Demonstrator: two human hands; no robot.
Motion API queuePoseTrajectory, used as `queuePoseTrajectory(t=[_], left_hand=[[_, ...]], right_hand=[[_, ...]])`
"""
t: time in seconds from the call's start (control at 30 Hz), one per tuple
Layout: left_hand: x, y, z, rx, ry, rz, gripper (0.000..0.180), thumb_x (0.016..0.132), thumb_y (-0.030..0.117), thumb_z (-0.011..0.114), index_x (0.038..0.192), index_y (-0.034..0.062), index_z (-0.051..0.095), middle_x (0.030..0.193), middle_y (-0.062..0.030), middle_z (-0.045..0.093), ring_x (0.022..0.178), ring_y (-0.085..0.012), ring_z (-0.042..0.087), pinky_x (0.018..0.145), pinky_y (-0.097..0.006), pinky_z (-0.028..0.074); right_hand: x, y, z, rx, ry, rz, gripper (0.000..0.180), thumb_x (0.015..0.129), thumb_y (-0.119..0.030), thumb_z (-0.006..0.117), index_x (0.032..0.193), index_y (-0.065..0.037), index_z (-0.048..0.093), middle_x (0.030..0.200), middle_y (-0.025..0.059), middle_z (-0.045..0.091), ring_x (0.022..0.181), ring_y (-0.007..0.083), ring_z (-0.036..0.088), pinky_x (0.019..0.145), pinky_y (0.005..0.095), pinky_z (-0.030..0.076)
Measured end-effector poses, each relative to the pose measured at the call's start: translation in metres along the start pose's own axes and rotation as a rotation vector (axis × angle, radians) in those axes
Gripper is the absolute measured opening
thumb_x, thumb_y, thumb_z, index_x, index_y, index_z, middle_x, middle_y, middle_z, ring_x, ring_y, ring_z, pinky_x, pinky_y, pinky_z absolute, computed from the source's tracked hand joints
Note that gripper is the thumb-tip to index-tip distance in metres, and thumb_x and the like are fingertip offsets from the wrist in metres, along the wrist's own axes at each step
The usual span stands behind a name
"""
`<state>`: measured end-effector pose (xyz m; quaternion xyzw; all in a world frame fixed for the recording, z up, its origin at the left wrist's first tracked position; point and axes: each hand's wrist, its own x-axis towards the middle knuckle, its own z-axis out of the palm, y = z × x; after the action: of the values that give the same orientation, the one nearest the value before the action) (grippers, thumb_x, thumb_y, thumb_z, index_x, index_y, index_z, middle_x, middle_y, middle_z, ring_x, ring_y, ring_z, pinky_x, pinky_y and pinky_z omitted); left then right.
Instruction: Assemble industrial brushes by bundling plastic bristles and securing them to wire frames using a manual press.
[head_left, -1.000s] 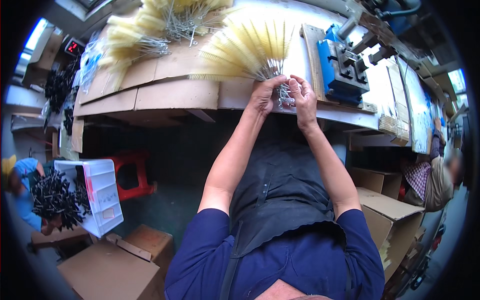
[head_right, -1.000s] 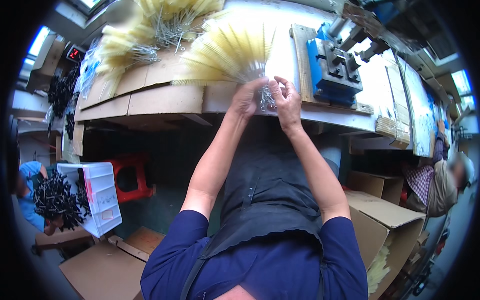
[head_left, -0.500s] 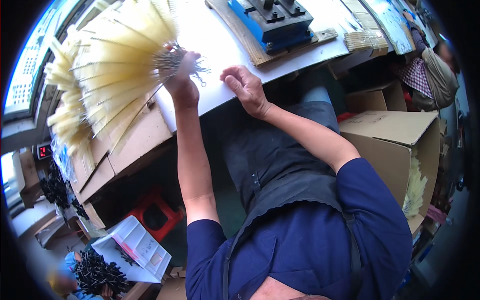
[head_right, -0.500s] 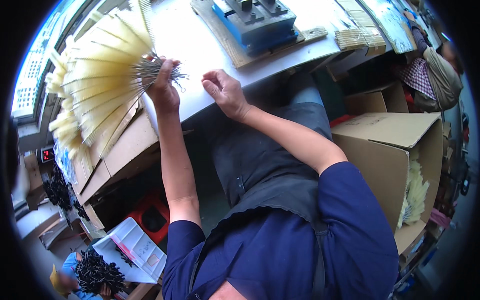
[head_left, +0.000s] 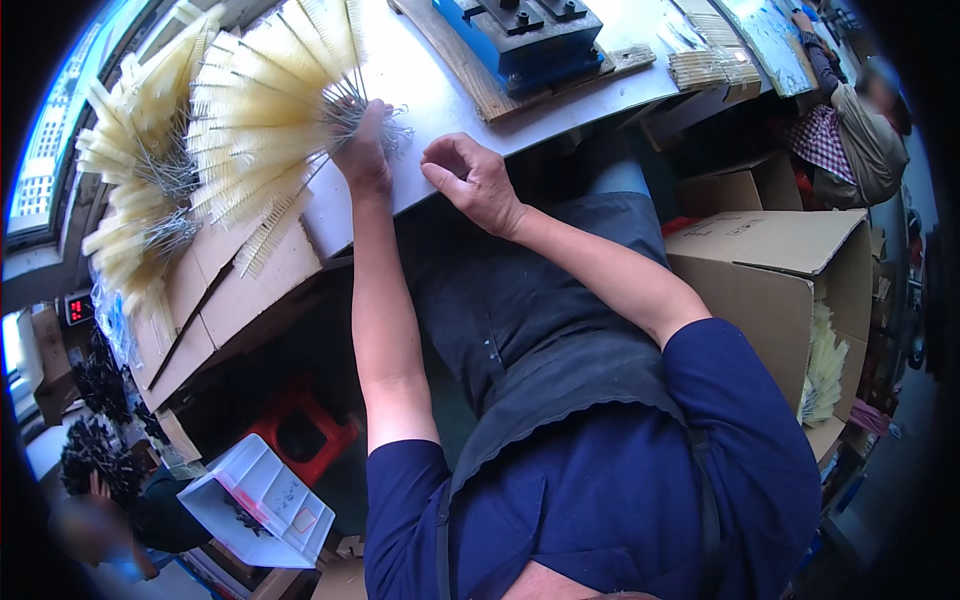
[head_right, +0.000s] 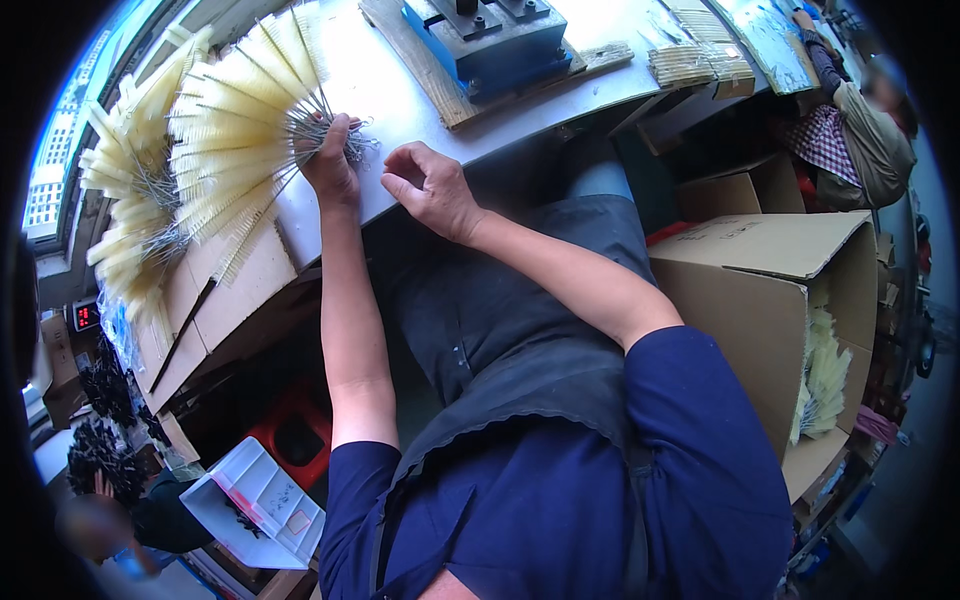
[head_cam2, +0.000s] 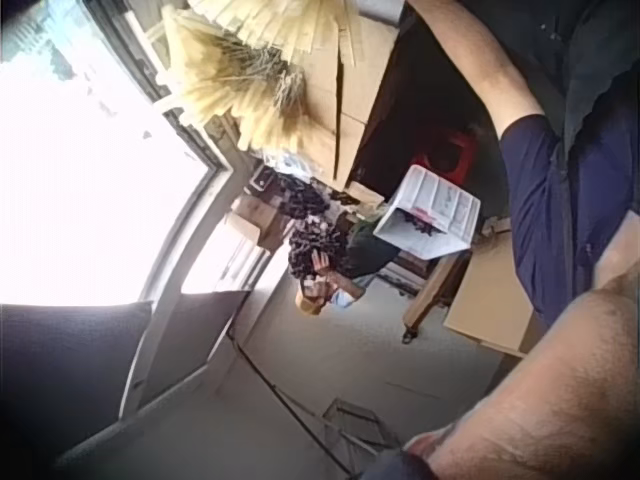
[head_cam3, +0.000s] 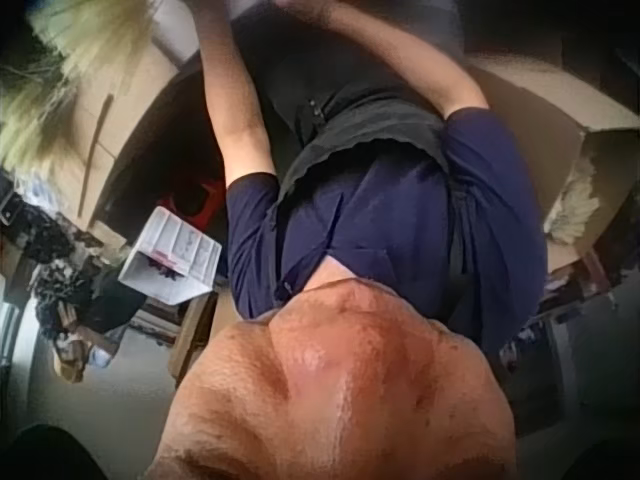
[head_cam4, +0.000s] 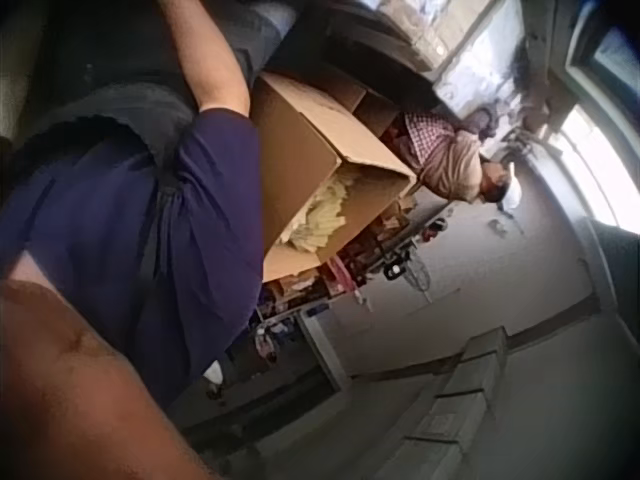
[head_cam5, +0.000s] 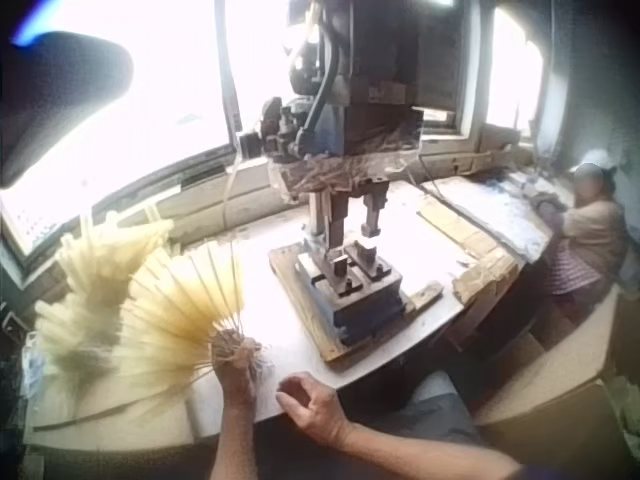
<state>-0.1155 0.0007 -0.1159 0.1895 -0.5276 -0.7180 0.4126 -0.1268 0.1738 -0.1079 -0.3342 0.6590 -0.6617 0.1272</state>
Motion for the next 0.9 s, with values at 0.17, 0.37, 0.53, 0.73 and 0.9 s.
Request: queuePoseTrajectory(t=[0.17, 0.37, 0.53, 0.73, 0.9], left_hand=[[0.011, -0.006, -0.003, -0.106, -0.057, -0.021, 0.026, 0.083, -0.006, 0.07, 0.104, 0.0011, 0.056, 0.089, -0.0067, 0.064, 0.075, -0.0195, 0.068, 0.072, -0.033, 0.057], [0.0, -0.003, -0.009, -0.156, -0.008, -0.089, 0.018, 0.086, 0.001, 0.069, 0.1, 0.0038, 0.059, 0.086, -0.0052, 0.066, 0.075, -0.0175, 0.068, 0.071, -0.029, 0.054], [-0.038, 0.015, -0.001, -0.214, 0.008, -0.176, 0.02, 0.086, 0.002, 0.07, 0.102, 0.0037, 0.059, 0.085, -0.0054, 0.066, 0.073, -0.019, 0.068, 0.07, -0.031, 0.056], [-0.095, 0.038, 0.029, -0.295, -0.093, -0.296, 0.029, 0.088, 0.007, 0.069, 0.113, 0.0034, 0.054, 0.086, -0.0063, 0.064, 0.077, -0.0185, 0.068, 0.071, -0.031, 0.054], [-0.104, 0.032, 0.023, -0.086, -0.109, -0.242, 0.036, 0.087, 0.006, 0.071, 0.12, 0.004, 0.055, 0.098, -0.0048, 0.064, 0.086, -0.0141, 0.064, 0.077, -0.03, 0.054]], right_hand=[[-0.061, -0.016, -0.022, -0.101, -0.132, 0.09, 0.016, 0.09, -0.012, 0.068, 0.1, -0.001, 0.063, 0.086, 0.0063, 0.067, 0.08, 0.0124, 0.066, 0.074, 0.0261, 0.053], [-0.09, -0.006, -0.062, -0.021, -0.229, 0.308, 0.015, 0.091, -0.015, 0.066, 0.095, 0.0, 0.065, 0.079, 0.0095, 0.068, 0.069, 0.0149, 0.066, 0.066, 0.0275, 0.055], [-0.038, -0.03, -0.076, 0.081, -0.046, 0.261, 0.012, 0.097, -0.011, 0.061, 0.095, 0.0, 0.063, 0.077, 0.0032, 0.065, 0.065, 0.0089, 0.062, 0.062, 0.0223, 0.053], [0.053, -0.058, -0.05, 0.092, -0.084, 0.173, 0.028, 0.098, -0.025, 0.062, 0.108, 0.001, 0.061, 0.093, 0.0061, 0.067, 0.079, 0.0108, 0.065, 0.066, 0.0246, 0.054], [0.067, -0.048, -0.024, -0.127, -0.168, 0.037, 0.041, 0.087, -0.034, 0.072, 0.101, 0.003, 0.064, 0.087, 0.0161, 0.07, 0.077, 0.0242, 0.068, 0.069, 0.0374, 0.053]])
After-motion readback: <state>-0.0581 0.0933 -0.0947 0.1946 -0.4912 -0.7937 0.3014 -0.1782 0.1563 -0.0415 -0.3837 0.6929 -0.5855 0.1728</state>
